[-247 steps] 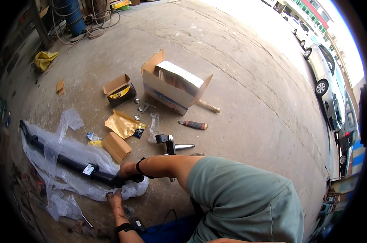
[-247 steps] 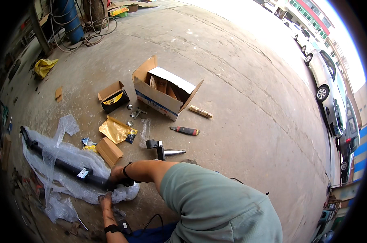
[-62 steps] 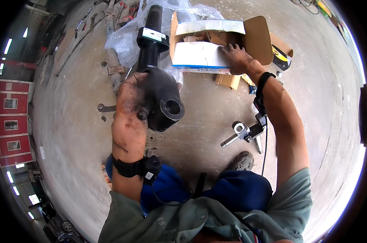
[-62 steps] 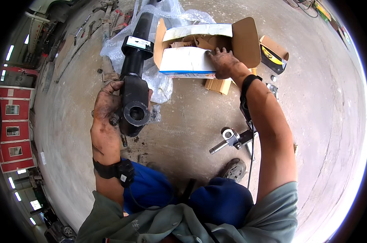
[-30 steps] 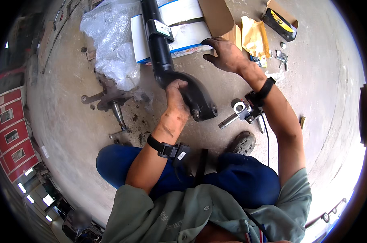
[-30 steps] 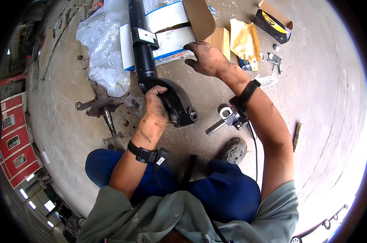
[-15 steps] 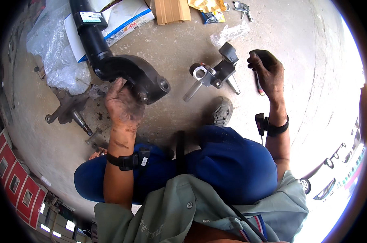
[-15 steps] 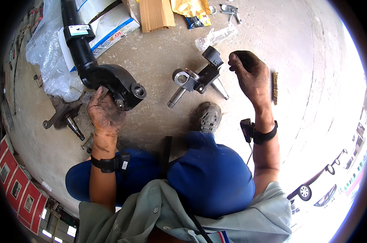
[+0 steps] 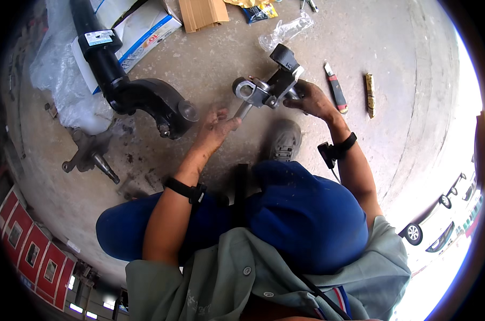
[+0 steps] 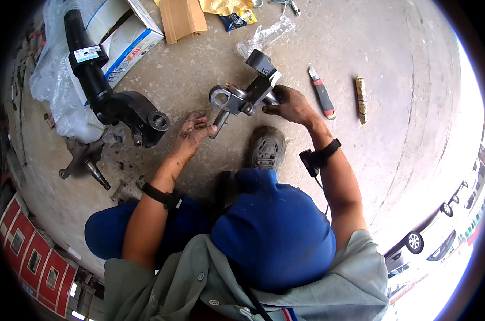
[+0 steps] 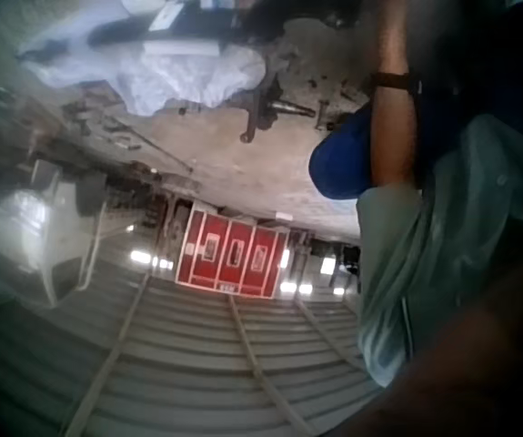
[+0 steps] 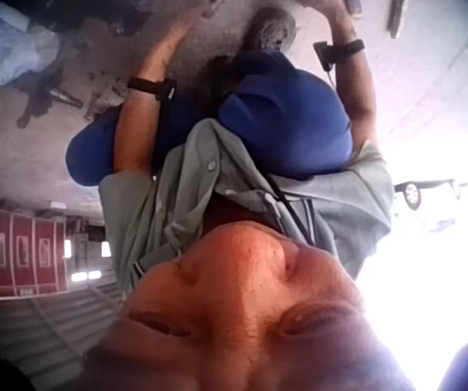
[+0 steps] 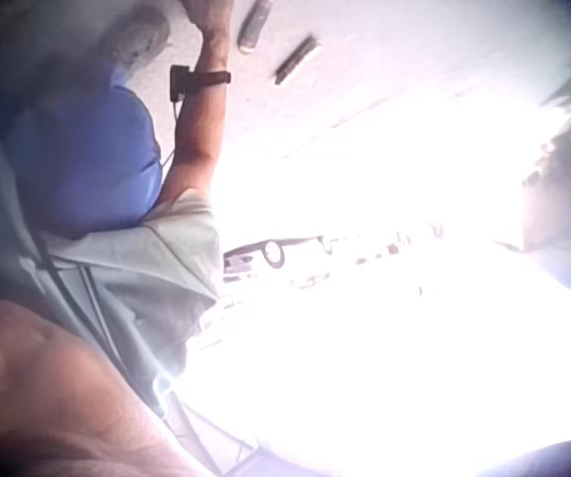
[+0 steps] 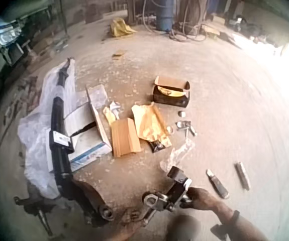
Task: The person unboxes and handles metal automotive components, applying a substance to a shaft by hand and fitting parts together while seated on the ground.
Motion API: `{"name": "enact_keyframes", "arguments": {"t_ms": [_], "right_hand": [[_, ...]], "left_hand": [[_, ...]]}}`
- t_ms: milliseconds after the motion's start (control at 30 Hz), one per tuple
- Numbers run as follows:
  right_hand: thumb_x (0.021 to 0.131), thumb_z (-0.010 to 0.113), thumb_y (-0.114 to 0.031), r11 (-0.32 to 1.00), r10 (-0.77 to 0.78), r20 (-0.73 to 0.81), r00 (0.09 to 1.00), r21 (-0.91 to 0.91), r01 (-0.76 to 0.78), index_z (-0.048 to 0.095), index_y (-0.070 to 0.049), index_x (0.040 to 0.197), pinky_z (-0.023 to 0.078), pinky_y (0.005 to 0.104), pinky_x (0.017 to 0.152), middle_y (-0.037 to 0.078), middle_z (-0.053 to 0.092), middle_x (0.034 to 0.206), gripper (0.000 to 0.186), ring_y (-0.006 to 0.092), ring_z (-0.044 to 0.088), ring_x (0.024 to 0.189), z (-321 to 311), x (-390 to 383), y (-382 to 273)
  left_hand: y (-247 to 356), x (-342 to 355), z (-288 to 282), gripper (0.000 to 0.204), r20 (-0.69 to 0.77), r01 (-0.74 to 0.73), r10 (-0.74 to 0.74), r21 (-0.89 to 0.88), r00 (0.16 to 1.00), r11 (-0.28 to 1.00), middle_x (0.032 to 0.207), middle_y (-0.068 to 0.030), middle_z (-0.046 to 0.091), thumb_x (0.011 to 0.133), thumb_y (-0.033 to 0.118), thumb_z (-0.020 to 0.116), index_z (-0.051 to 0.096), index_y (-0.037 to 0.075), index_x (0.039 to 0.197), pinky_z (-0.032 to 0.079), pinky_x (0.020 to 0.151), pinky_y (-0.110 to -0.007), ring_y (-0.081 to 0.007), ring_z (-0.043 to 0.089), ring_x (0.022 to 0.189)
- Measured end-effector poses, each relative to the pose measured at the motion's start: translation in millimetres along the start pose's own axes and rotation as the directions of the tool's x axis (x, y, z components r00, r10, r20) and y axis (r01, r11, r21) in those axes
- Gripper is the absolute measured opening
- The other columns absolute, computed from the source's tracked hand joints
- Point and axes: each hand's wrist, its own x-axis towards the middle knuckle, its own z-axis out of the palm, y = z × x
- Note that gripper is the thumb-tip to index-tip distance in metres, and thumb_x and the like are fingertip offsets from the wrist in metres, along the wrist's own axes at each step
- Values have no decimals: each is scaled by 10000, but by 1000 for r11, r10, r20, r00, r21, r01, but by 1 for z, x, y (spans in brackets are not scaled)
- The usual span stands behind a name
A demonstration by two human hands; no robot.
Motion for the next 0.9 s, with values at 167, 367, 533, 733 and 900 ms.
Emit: {"name": "enact_keyframes", "arguments": {"t_ms": [167, 367, 533, 733, 900], "right_hand": [[734, 828, -273, 993, -56, 114, 992, -100, 68, 669, -58, 1167, 504, 377, 911, 151, 716, 1071, 509, 284, 665, 1024, 6, 24, 0], [742, 806, -134, 929, -59, 247, 967, 367, -37, 691, -38, 1079, 535, 310, 639, 68, 718, 860, 369, 154, 647, 706, 11, 36, -7], [764, 741, -98, 979, -66, 50, 997, 195, 55, 706, -26, 1016, 533, 332, 623, 102, 713, 815, 264, 190, 653, 665, 21, 14, -25], [742, 730, -121, 980, -196, -54, 979, 17, 197, 696, -10, 977, 549, 387, 725, 196, 700, 823, 261, 303, 697, 757, 33, -29, -49], [749, 735, -167, 994, -94, 101, 990, 68, 87, 678, 22, 949, 557, 400, 746, 222, 690, 809, 281, 343, 705, 797, 33, -52, -89]], "left_hand": [[12, 32, 27, 551, 206, -38, 15, 108, 978, 993, 1143, -163, 648, 744, 250, 790, 613, -7, 1198, 471, 948, -362, -250, 610, 1085], [-22, 71, 51, 345, 94, -45, 27, 197, 995, 979, 905, -106, 712, 763, 230, 763, 688, 21, 1026, 511, 791, -323, -180, 668, 850], [-50, 85, 45, 244, 191, -247, 180, 425, 965, 871, 967, -93, 735, 865, 197, 701, 699, 78, 1078, 531, 789, -311, -160, 686, 853], [-30, 45, 42, 478, 208, -298, 324, -145, 923, 943, 1334, -86, 602, 908, 80, 665, 535, 110, 1367, 517, 926, -368, -224, 630, 1132], [-23, 12, 20, 417, 169, -460, 447, 41, 878, 887, 1155, -96, 659, 866, 12, 662, 542, 33, 1265, 519, 894, -341, -197, 633, 1045]]}}
